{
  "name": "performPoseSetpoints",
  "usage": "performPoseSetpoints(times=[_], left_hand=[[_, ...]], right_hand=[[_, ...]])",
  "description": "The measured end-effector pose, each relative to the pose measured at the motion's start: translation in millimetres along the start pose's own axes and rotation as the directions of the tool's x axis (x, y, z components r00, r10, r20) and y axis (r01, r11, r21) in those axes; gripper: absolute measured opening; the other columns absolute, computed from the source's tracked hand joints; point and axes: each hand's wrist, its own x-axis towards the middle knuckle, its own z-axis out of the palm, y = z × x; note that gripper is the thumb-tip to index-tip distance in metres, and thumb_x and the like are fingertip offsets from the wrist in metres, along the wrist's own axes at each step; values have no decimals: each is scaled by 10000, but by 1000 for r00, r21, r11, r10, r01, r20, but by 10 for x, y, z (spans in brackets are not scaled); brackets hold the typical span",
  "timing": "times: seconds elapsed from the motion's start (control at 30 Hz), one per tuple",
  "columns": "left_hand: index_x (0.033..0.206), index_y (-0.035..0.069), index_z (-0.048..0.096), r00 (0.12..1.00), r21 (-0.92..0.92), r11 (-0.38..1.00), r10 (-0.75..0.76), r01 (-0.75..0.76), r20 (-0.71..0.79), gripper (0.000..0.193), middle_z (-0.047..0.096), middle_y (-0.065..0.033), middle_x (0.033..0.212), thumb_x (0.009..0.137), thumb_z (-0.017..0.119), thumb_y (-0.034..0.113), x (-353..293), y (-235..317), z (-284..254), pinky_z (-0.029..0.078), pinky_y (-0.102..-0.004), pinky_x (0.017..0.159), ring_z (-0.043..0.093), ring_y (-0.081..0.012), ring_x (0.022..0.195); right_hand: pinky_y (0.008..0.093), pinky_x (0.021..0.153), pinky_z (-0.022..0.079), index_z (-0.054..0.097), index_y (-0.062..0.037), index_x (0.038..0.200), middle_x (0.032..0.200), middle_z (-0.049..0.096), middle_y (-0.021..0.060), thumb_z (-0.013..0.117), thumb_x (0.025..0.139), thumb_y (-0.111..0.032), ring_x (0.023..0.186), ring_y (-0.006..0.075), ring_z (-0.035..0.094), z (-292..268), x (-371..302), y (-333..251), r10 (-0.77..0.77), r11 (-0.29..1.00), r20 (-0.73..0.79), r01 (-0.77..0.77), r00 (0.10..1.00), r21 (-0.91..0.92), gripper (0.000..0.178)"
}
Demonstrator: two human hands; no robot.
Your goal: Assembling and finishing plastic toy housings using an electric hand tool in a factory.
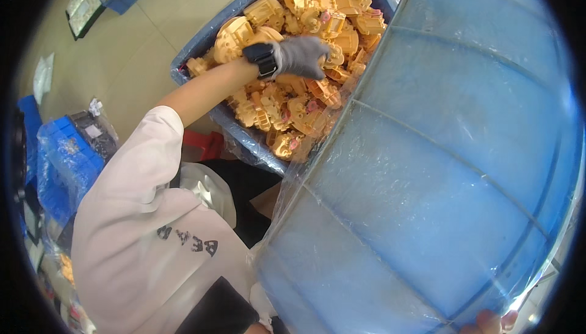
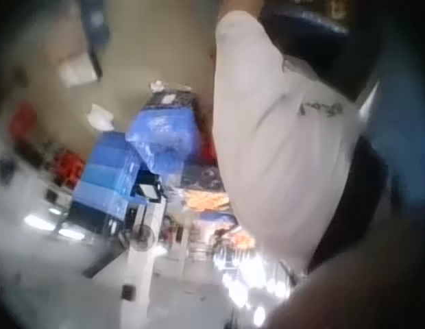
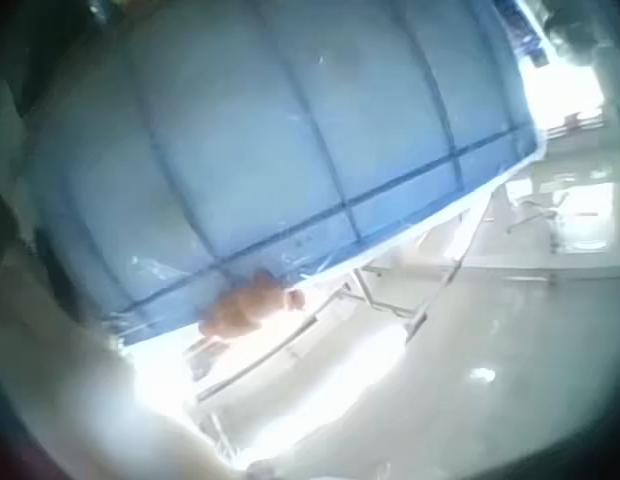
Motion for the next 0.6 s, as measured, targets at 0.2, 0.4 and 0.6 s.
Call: performPoseSetpoints(times=[0.2, 0.4, 0.6], left_hand=[[1030, 32, 571, 907, 40, 997, -45, 68, -419, 430, 545, -184, 984, 705, 603, 311, -126, -6, 184, 488, -414, 785, 587, -334, 889], [1119, 64, 525, 940, 427, 903, 104, 48, -326, 484, 509, -195, 1097, 718, 614, 320, 565, 25, 27, 506, -431, 787, 545, -334, 1031], [1309, 192, 429, 980, 444, 881, 198, -166, -28, 645, 361, -161, 1362, 753, 596, 472, 456, 294, 140, 322, -538, 973, 398, -307, 1213]], right_hand=[[444, 834, 362, 395, -170, 684, 658, 421, -4, 420, 863, -324, 678, 152, 533, -52, -140, 63, -58, 998, -26, 58, 998, 0, 238], [437, 830, 376, 415, -172, 707, 678, 431, -6, 416, 870, -335, 701, 151, 546, -455, -396, 146, -112, 990, -3, 112, 994, -87, 231], [430, 825, 391, 435, -173, 729, 698, 441, -8, 412, 877, -345, 723, 149, 558, -697, -618, 326, -156, 981, -7, 154, 988, -117, 228]])
